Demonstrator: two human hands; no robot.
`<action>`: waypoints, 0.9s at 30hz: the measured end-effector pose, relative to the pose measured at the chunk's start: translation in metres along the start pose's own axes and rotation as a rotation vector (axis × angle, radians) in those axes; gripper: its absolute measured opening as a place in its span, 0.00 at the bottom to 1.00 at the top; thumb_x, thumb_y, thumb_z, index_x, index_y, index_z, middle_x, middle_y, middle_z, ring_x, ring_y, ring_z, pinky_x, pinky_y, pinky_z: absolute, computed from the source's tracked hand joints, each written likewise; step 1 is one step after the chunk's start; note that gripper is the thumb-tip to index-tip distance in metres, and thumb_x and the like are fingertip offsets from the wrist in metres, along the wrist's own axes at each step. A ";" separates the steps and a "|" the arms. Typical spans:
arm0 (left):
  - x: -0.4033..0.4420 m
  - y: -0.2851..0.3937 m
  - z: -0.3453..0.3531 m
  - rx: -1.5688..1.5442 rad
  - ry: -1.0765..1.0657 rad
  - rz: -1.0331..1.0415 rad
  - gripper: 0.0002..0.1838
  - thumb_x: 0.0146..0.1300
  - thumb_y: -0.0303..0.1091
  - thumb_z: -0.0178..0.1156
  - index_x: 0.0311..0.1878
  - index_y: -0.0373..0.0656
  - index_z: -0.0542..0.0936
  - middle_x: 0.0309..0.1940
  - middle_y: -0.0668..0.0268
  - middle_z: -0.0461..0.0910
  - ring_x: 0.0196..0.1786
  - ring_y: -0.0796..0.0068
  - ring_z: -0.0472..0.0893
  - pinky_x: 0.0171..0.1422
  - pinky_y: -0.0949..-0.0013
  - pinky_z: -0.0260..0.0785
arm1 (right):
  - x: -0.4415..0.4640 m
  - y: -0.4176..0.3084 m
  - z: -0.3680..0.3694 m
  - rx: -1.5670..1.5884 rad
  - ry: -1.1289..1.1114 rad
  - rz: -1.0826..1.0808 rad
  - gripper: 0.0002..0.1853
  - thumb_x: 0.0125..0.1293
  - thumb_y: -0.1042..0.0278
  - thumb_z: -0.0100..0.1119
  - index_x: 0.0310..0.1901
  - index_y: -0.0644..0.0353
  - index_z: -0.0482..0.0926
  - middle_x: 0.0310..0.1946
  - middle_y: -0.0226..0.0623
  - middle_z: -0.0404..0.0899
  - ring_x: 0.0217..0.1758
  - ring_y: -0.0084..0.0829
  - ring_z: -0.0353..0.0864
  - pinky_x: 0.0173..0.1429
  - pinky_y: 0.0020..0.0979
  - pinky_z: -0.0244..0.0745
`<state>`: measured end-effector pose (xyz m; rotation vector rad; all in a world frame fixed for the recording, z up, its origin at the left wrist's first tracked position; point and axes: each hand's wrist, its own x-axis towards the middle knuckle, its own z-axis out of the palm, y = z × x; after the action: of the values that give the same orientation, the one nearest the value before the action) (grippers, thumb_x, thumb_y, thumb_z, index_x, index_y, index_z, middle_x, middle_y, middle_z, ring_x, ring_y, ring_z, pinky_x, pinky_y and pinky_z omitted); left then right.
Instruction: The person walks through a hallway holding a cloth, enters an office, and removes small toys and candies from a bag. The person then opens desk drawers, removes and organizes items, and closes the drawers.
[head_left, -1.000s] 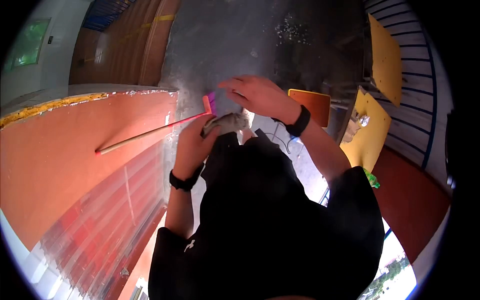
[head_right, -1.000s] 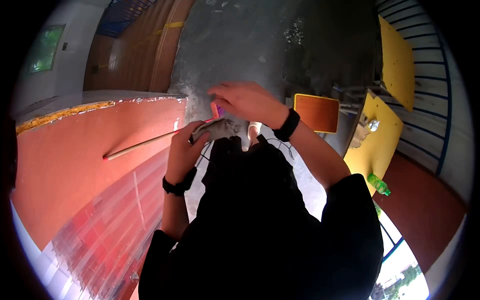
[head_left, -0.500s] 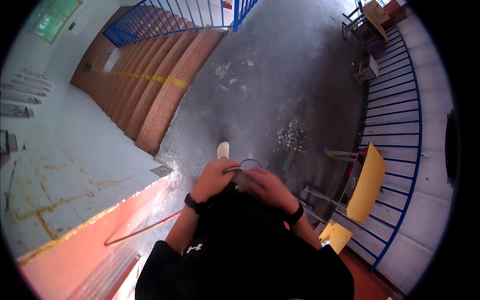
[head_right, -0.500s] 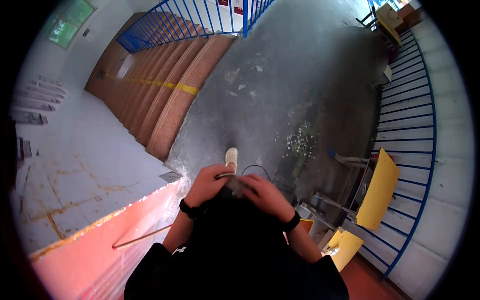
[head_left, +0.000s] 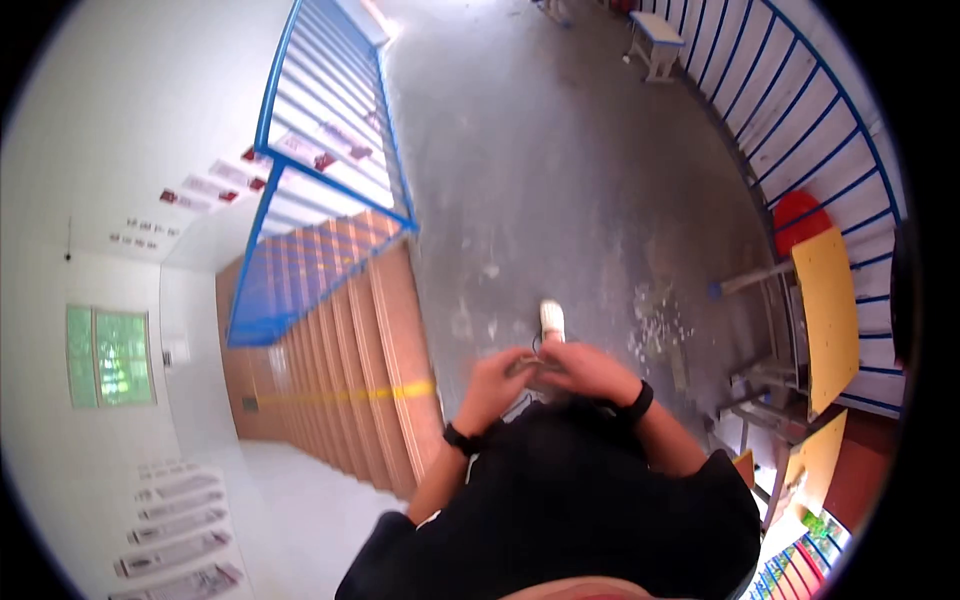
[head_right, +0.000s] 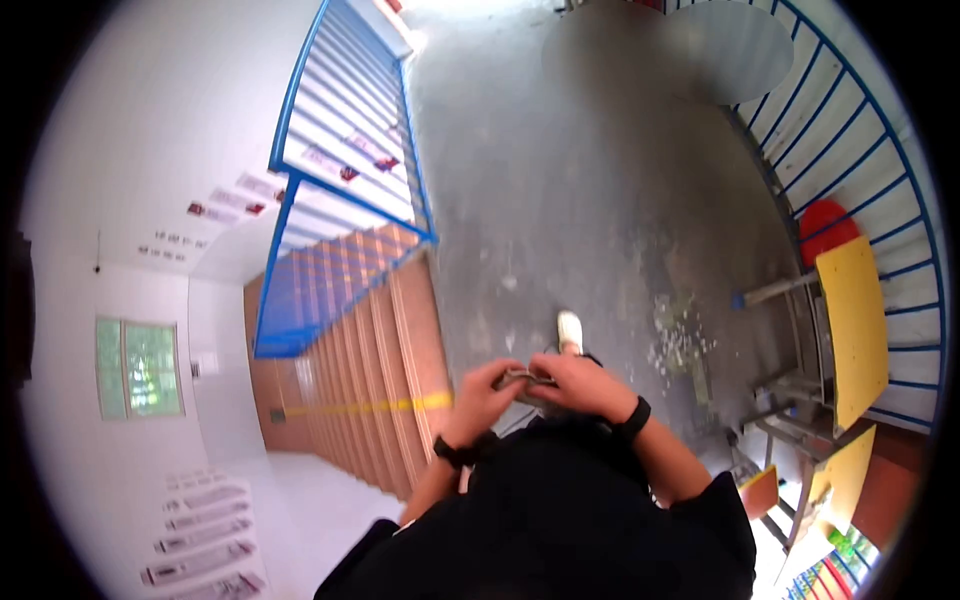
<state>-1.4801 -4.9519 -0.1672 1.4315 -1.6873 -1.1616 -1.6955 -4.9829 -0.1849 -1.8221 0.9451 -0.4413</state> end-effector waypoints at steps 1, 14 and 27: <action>0.047 -0.005 -0.005 0.011 0.018 -0.028 0.13 0.64 0.28 0.69 0.51 0.39 0.84 0.35 0.57 0.85 0.39 0.69 0.86 0.45 0.67 0.76 | 0.035 0.011 -0.027 -0.011 0.024 0.012 0.15 0.68 0.58 0.68 0.46 0.59 0.78 0.36 0.46 0.84 0.42 0.53 0.84 0.45 0.46 0.78; 0.356 -0.062 -0.241 -0.348 0.339 -0.139 0.06 0.61 0.22 0.60 0.41 0.38 0.76 0.43 0.60 0.85 0.47 0.74 0.82 0.53 0.68 0.76 | 0.465 -0.057 -0.206 -0.134 -0.171 -0.292 0.18 0.67 0.68 0.67 0.58 0.57 0.80 0.49 0.41 0.82 0.48 0.45 0.85 0.51 0.40 0.79; 0.755 -0.085 -0.450 -0.198 -0.292 -0.026 0.17 0.60 0.21 0.55 0.54 0.39 0.73 0.44 0.61 0.82 0.45 0.74 0.82 0.52 0.68 0.75 | 0.777 0.006 -0.342 0.356 0.239 0.020 0.13 0.65 0.74 0.67 0.50 0.62 0.80 0.37 0.37 0.81 0.41 0.29 0.82 0.47 0.32 0.77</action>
<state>-1.2051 -5.7893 -0.1160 1.2107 -1.6907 -1.5669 -1.4367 -5.7892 -0.1290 -1.4571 0.9741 -0.7767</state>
